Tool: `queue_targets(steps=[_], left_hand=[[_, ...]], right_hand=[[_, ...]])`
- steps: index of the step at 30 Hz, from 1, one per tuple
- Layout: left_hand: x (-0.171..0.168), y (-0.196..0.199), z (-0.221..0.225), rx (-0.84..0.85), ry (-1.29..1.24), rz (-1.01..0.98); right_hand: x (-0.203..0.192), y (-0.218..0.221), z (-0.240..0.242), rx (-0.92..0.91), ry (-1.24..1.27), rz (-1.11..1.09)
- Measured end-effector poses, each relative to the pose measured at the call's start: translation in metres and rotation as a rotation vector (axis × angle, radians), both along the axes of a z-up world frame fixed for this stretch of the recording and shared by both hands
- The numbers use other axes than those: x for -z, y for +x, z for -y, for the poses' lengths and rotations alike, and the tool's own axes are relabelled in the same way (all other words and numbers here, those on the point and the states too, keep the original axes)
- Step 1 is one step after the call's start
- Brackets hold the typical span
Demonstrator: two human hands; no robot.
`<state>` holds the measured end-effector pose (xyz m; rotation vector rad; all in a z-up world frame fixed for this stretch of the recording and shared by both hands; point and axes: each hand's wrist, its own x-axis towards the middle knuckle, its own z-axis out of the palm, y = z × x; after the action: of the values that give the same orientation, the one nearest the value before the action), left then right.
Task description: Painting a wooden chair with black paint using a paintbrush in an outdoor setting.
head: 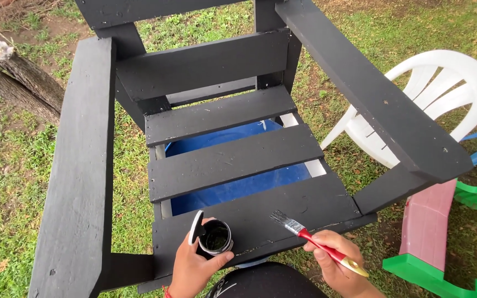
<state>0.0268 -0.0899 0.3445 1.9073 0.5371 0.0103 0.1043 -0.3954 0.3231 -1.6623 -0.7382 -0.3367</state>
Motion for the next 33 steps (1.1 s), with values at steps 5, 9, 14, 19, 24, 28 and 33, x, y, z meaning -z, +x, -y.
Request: queue_targets(steps=[5, 9, 14, 19, 24, 28, 33], left_hand=[[-0.009, 0.002, 0.003, -0.016, -0.038, -0.041], [-0.003, 0.001, 0.003, -0.008, -0.046, 0.006], [-0.005, 0.000, 0.001, 0.017, 0.016, 0.066], [-0.003, 0.000, -0.001, 0.059, 0.092, 0.118], [0.007, -0.006, -0.003, 0.025, 0.073, 0.211], [-0.003, -0.009, 0.000, 0.117, 0.198, 0.407], [-0.020, -0.017, 0.003, 0.211, 0.272, 0.610]], right_hand=[[-0.004, -0.002, 0.008, 0.058, -0.053, -0.005], [-0.002, -0.006, 0.013, 0.100, -0.069, -0.018], [-0.005, -0.012, 0.010, 0.098, -0.065, -0.028], [0.000, -0.020, 0.000, 0.210, -0.006, -0.100], [0.005, -0.015, 0.005, 0.058, 0.236, -0.120], [-0.085, -0.048, 0.007, -0.049, 0.031, -0.280], [-0.120, -0.025, 0.023, -0.131, -0.354, -0.772]])
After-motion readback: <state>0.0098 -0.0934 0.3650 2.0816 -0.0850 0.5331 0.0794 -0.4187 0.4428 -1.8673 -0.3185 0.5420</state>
